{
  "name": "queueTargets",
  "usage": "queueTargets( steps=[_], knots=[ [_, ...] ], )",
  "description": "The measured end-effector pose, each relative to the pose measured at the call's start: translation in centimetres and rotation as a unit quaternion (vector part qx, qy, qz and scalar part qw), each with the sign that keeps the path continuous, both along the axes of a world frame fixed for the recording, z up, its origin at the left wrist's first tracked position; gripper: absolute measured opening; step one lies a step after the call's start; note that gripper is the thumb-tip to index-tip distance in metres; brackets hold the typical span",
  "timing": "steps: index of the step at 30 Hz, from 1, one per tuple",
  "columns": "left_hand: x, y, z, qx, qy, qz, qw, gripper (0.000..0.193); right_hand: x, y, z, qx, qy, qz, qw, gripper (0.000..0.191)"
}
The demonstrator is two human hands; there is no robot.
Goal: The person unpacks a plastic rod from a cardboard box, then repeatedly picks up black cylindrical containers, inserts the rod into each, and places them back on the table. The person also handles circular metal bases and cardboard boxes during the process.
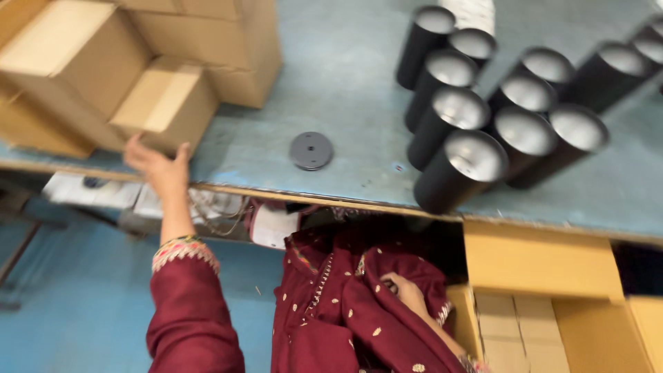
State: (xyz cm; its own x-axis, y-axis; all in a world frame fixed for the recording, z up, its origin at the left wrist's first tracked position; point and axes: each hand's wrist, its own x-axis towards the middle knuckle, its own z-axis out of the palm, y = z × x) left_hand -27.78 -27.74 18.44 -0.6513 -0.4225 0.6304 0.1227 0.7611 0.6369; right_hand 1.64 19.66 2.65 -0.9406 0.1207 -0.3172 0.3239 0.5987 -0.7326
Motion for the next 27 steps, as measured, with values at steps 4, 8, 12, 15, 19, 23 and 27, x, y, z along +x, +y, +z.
queueTargets(
  steps=[4,8,12,15,19,23,27],
  knots=[
    [1.2,3.4,-1.1,-0.038,0.073,0.037,0.996,0.081,0.1,-0.1,0.3,-0.003,0.042,-0.010,0.999,0.026],
    [2.2,11.9,-1.2,-0.031,0.080,-0.166,0.982,0.060,-0.1,-0.1,0.4,0.014,0.046,0.011,0.999,0.026],
    [4.1,20.8,-1.2,-0.097,0.021,-0.271,0.957,0.061,-0.7,0.0,0.0,0.038,0.025,0.022,0.999,0.025],
    [4.9,24.8,-1.4,-0.157,0.007,-0.301,0.940,0.061,-0.6,0.1,-0.8,0.044,0.001,0.005,0.999,0.027],
    [5.1,26.7,-2.0,-0.217,-0.058,-0.284,0.932,0.060,-0.1,0.6,-1.9,0.036,0.063,0.016,0.997,0.029],
    [5.0,26.4,-2.4,-0.225,-0.051,-0.265,0.936,0.054,-0.4,0.2,-0.2,-0.051,0.052,0.025,0.997,0.025],
    [5.1,26.5,-2.4,-0.244,-0.053,-0.256,0.934,0.053,-2.0,0.9,8.3,-0.245,0.105,0.082,0.960,0.017]
  ],
)
